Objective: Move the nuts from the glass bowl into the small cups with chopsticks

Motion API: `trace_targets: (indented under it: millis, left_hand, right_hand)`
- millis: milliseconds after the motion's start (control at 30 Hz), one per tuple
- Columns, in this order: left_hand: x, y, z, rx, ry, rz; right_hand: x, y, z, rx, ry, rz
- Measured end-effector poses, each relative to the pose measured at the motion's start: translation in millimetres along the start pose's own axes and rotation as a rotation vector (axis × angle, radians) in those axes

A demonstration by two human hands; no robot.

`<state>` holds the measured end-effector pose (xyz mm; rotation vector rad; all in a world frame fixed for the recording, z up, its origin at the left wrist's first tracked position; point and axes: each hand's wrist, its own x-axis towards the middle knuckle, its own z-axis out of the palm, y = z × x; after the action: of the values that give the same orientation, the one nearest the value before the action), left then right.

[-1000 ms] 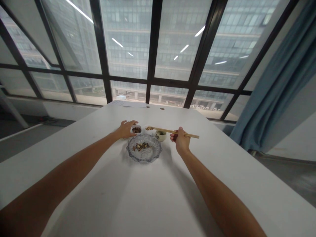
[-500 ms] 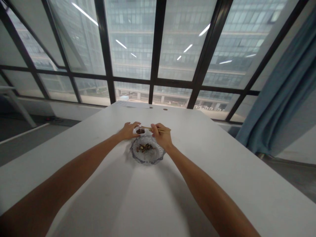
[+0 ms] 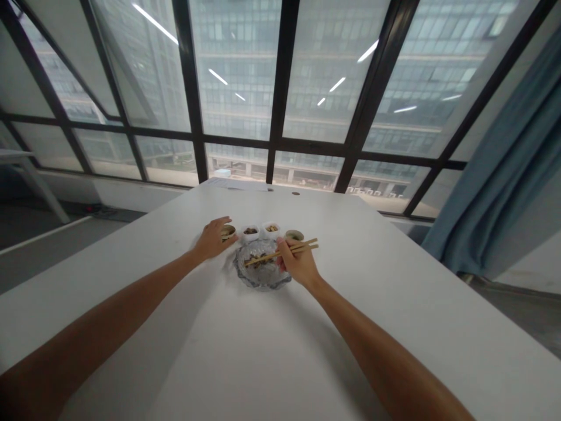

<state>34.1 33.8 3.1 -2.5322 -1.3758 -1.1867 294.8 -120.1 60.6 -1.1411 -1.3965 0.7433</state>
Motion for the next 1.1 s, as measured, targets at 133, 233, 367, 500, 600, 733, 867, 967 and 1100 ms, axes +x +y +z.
trace_targets:
  millis: [133,233,367,500,600,733,867,967,1100]
  left_hand:
    - [-14,-13,8.6,-0.076,0.083,-0.091]
    - [-15,-17,14.2,-0.128,0.077,-0.159]
    - [-14,-17,15.5,-0.159,0.054,-0.202]
    - [-15,-15,14.4,-0.181,0.030,-0.211]
    - [-16,-14,14.3,-0.194,-0.001,-0.225]
    - [-16,-14,13.9,-0.210,-0.036,-0.245]
    - [-16,-14,13.9,-0.208,-0.034,-0.248]
    - [-16,-14,15.0,-0.202,-0.024,-0.256]
    - [-16,-15,16.0,-0.190,-0.032,-0.277]
  right_hand:
    - [-4,4,-3,-0.033,-0.059,-0.056]
    - [-8,7,-6,-0.060,-0.067,-0.097]
    - [-9,12,-9,-0.027,-0.003,-0.087]
    - [-5,21,-15,0.090,0.139,-0.042]
    - [-1,35,-23,0.206,0.255,0.008]
    - [1,56,-34,0.316,0.378,0.103]
    - [1,63,-40,0.404,0.425,0.227]
    - [2,62,-42,0.420,0.446,0.277]
    - [3,61,-44,0.433,0.470,0.293]
